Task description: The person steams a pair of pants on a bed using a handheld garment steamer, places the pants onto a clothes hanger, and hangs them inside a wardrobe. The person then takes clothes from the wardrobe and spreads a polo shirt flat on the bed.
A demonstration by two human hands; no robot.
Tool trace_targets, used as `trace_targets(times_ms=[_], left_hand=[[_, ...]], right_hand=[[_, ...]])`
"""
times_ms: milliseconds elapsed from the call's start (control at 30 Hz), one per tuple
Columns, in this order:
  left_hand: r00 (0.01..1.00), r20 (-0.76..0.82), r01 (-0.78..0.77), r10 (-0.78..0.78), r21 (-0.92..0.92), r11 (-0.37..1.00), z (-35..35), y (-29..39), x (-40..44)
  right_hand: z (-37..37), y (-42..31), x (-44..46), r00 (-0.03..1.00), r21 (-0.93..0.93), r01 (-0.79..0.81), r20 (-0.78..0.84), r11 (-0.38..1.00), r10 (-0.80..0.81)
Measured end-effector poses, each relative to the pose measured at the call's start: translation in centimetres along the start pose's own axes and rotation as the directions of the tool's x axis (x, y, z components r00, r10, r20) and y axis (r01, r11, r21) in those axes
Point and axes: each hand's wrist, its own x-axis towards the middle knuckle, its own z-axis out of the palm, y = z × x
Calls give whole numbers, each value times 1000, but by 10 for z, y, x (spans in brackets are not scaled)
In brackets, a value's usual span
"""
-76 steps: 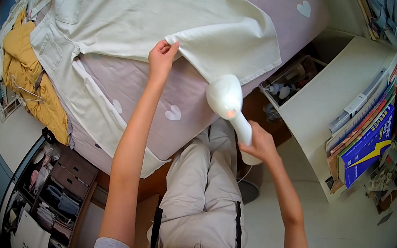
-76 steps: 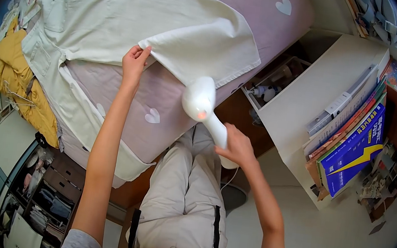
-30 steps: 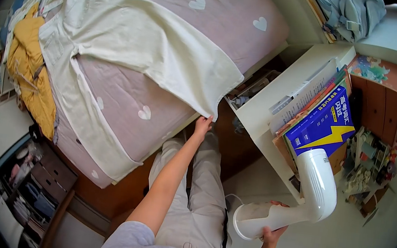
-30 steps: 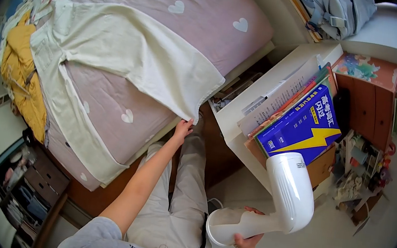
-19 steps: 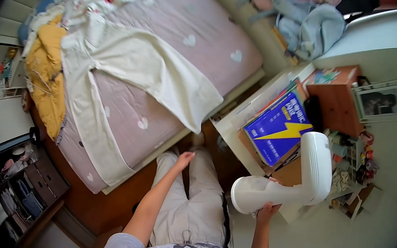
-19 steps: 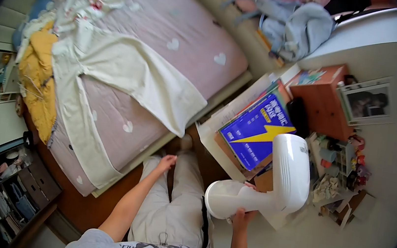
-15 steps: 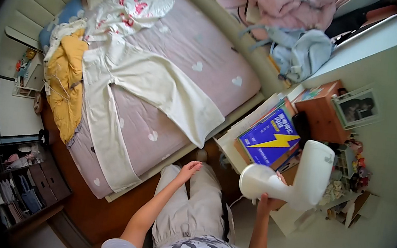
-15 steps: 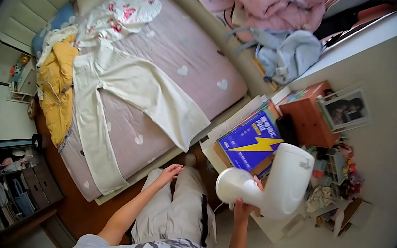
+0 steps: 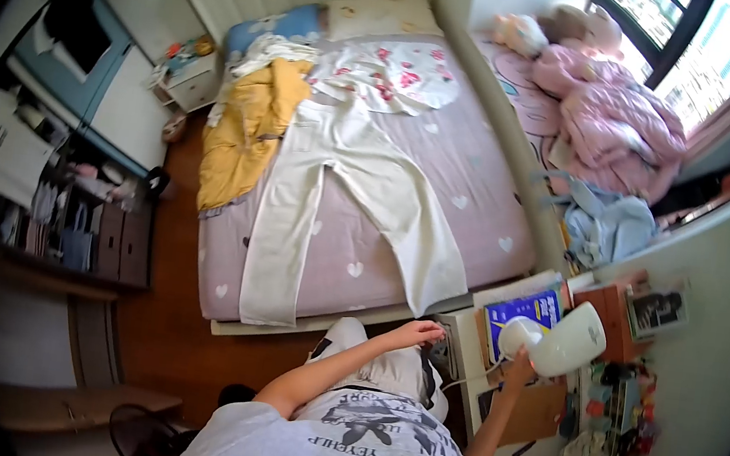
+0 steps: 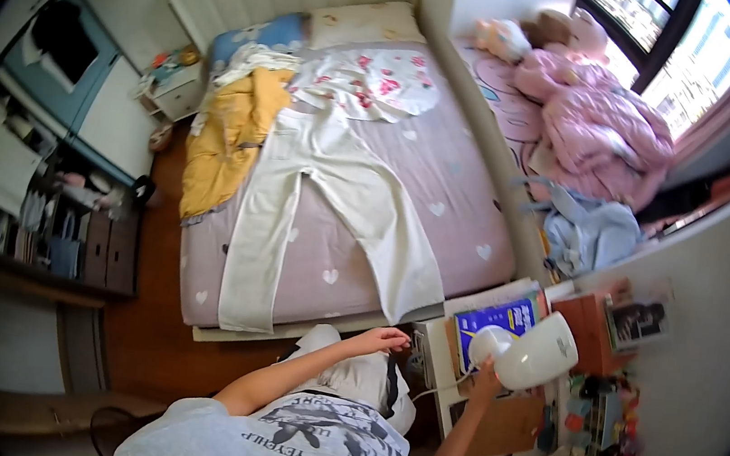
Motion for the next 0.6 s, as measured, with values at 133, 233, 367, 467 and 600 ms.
trace_targets(times_ms=[133, 233, 367, 467, 600], left_hand=[[972, -198, 115, -126, -65, 991, -48, -31, -32], [930, -327, 136, -165, -110, 985, -87, -54, -67], [876, -430, 97, -217, -284, 954, -112, -68, -94], [860, -447, 37, -244, -423, 905, -129, -75, -109], [821, -493, -35, -287, -546, 837, -154, -83, -130]], right_hand=[[-18, 12, 0, 994, -30, 37, -105, 999, -40], [4, -34, -13, 989, -5, -43, -143, 999, 42], [1, -9, -6, 982, -43, 39, -182, 998, -46], [-23, 23, 14, 988, -40, 12, -155, 999, -18], [-1, -16, -4, 970, -54, -86, -233, 995, 72]])
